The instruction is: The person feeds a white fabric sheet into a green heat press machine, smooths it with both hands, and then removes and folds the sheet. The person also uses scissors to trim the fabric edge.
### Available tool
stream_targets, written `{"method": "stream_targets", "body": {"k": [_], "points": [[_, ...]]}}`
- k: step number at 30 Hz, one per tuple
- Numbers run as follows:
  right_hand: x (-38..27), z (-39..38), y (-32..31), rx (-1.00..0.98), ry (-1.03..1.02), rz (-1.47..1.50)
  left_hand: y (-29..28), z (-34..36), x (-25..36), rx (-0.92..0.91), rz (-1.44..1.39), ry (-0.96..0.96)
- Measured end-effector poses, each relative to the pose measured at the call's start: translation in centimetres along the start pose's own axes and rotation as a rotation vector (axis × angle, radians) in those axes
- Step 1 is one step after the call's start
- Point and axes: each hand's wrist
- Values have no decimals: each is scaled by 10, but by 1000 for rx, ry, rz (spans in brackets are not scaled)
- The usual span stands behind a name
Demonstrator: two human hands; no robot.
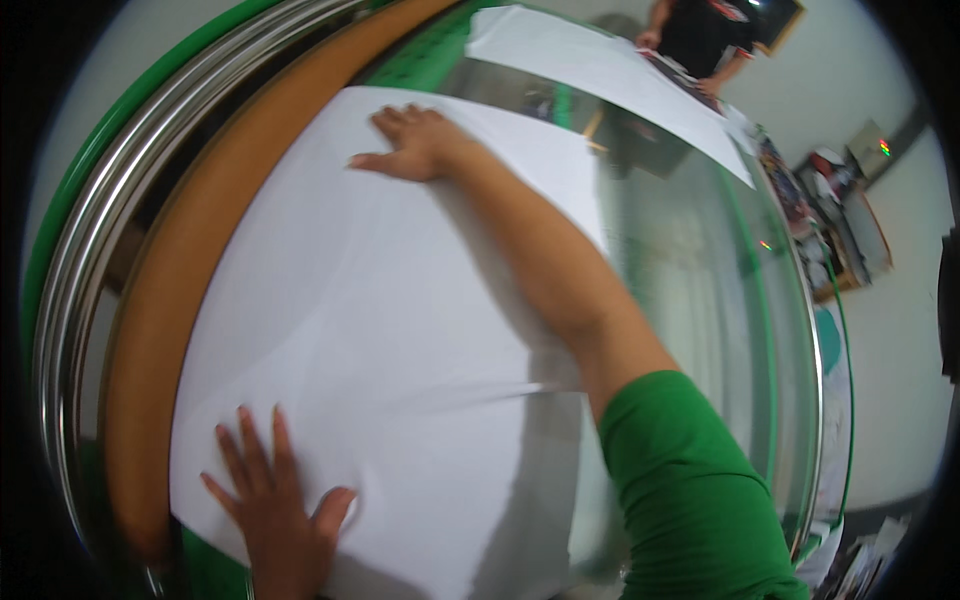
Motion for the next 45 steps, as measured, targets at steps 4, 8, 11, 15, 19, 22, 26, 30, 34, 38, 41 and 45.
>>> {"method": "stream_targets", "body": {"k": [4,8,11,15,19,22,26,30,34,38,41,45], "points": [[-7,-5,-2,6,33,74,-5,3,1,-31,-2,-30],[-8,-5,0,26,25,95,-3,7,-1,-10,3,-16],[-7,-4,4,57,14,88,0,6,0,-33,23,-63],[-6,0,7,66,21,81,0,6,-1,-23,31,-44],[-5,2,5,42,23,70,2,7,-4,2,21,-17],[-5,2,5,28,26,66,5,6,-4,15,31,-20],[-7,4,4,27,37,62,4,7,-5,7,36,-9],[-7,4,4,28,36,63,5,9,-6,0,47,-24],[-8,3,4,9,34,57,7,9,-7,22,45,-4],[-10,5,3,13,34,62,4,8,-7,-18,29,-20],[-10,5,3,21,30,64,4,9,-4,-12,48,-40],[-8,5,5,5,22,61,8,9,-3,22,31,-24]]}}
Point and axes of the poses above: each hand's wrist, its own z-axis towards the middle knuckle, its own y-axis out of the palm, x = y × z, and after that the axes turned 9 degrees about -x, right-handed
